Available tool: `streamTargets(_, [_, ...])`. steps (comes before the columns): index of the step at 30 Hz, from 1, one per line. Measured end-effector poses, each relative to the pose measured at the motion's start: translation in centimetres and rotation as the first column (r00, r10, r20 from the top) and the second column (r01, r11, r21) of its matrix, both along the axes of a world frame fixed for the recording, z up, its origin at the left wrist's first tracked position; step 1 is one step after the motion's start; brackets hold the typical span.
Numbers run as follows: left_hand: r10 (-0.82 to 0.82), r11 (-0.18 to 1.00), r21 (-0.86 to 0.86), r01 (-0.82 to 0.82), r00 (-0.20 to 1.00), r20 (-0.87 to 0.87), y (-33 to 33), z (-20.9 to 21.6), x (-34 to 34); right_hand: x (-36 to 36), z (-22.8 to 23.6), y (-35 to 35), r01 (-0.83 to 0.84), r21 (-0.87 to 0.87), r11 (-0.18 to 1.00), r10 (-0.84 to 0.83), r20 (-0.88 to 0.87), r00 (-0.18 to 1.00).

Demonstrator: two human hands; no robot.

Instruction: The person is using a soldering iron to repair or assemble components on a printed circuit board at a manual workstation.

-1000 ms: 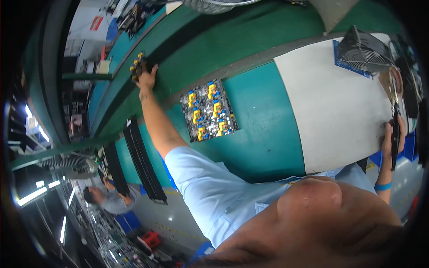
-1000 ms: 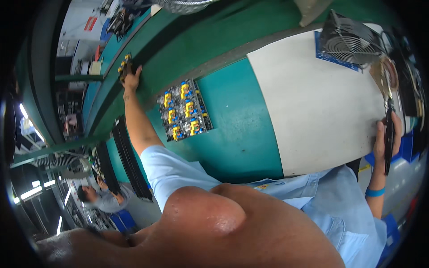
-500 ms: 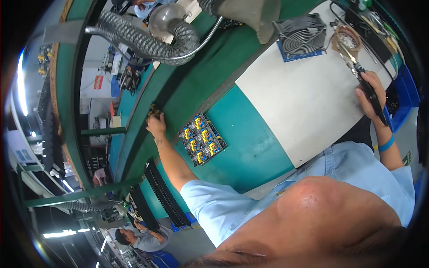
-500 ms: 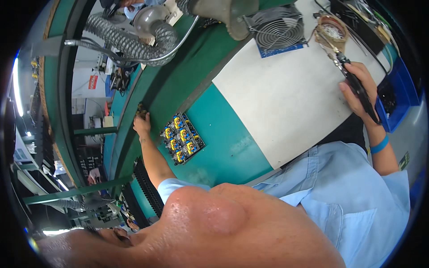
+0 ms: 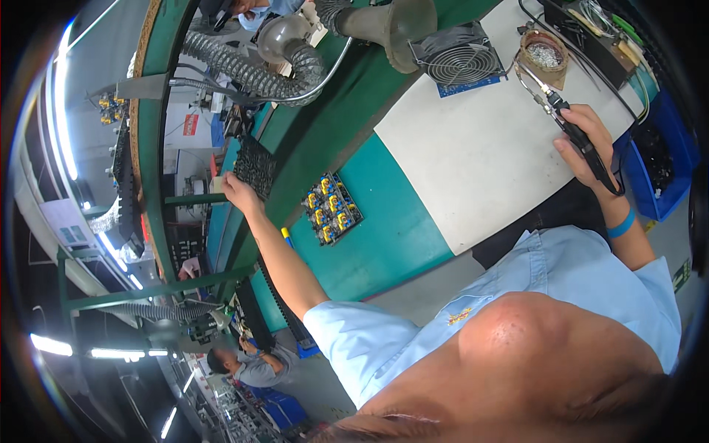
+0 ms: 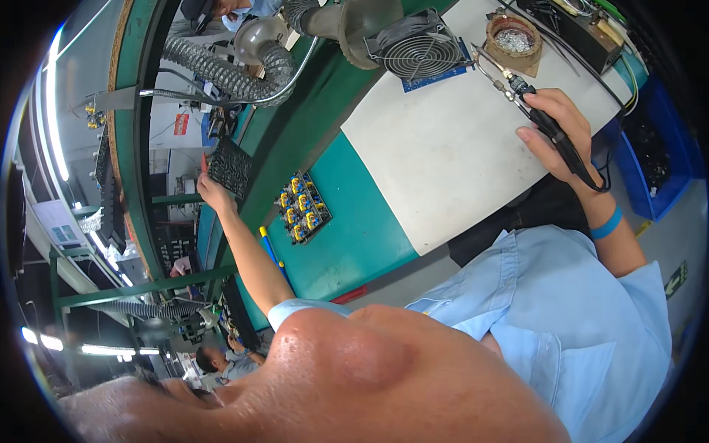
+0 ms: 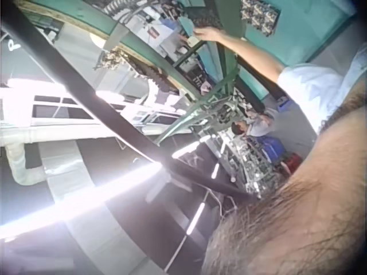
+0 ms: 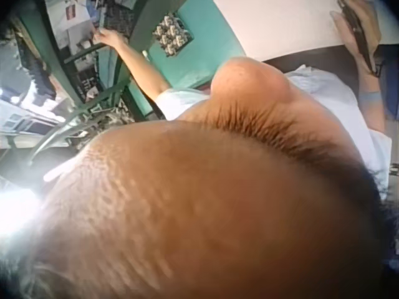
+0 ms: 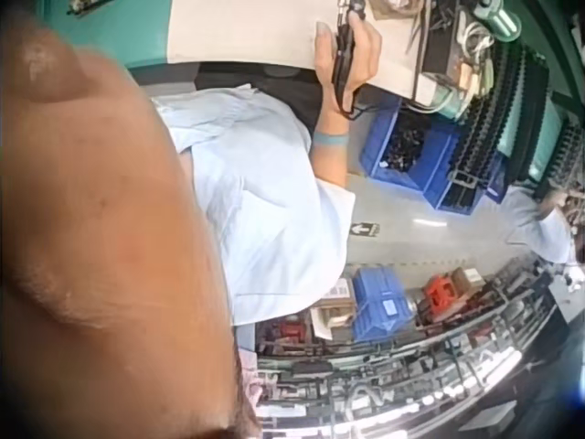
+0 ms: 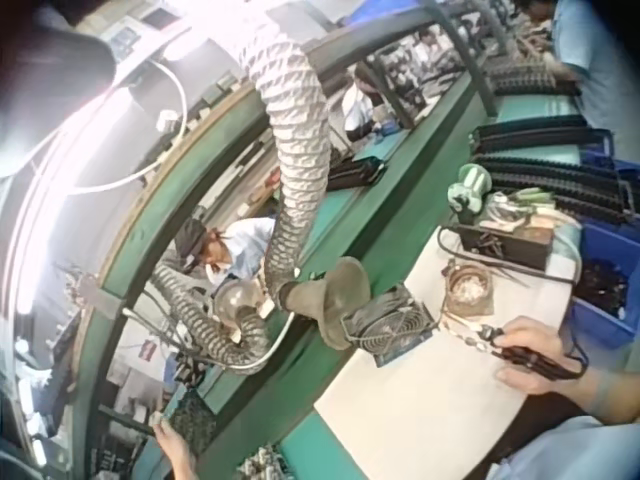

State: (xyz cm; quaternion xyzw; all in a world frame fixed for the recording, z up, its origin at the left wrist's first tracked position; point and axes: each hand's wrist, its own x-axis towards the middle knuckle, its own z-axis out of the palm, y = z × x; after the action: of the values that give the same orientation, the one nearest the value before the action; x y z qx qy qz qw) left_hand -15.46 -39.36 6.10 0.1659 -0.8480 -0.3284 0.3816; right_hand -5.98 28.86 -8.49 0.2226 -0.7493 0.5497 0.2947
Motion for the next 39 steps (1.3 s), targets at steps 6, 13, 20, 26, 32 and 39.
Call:
streamTargets(6, [-0.138,0.984,0.104,0.146,0.987,-0.082,15.9,3.8,5.4,-0.4,0.3,0.3,-0.069,-0.06,0.996,0.069,-0.005,0.998])
streamTargets(13, [-0.388,0.81,0.49,0.322,0.921,0.036,25.5,0.3,7.7,-0.3,0.8,0.9,-0.082,-0.079,0.993,0.082,-0.003,0.997])
streamTargets(20, [-0.542,0.438,0.868,0.236,0.839,0.045,28.4,-7.9,4.3,-0.4,0.7,1.1,-0.055,-0.095,0.994,0.052,-0.029,0.998])
streamTargets(26, [-0.326,0.909,0.366,0.202,0.889,0.32,28.4,-11.3,3.4,-0.8,0.7,0.4,-0.073,-0.02,0.997,0.074,0.026,0.997])
streamTargets(32, [-0.272,0.96,0.134,0.247,0.936,0.224,27.7,-11.4,4.6,-0.4,0.0,0.4,-0.056,-0.013,0.998,0.057,0.111,0.992])
streamTargets(39, [-0.442,0.897,0.08,0.435,0.877,0.189,28.5,-13.1,4.3,-0.3,-0.3,0.4,-0.048,0.045,0.998,0.042,0.113,0.993])
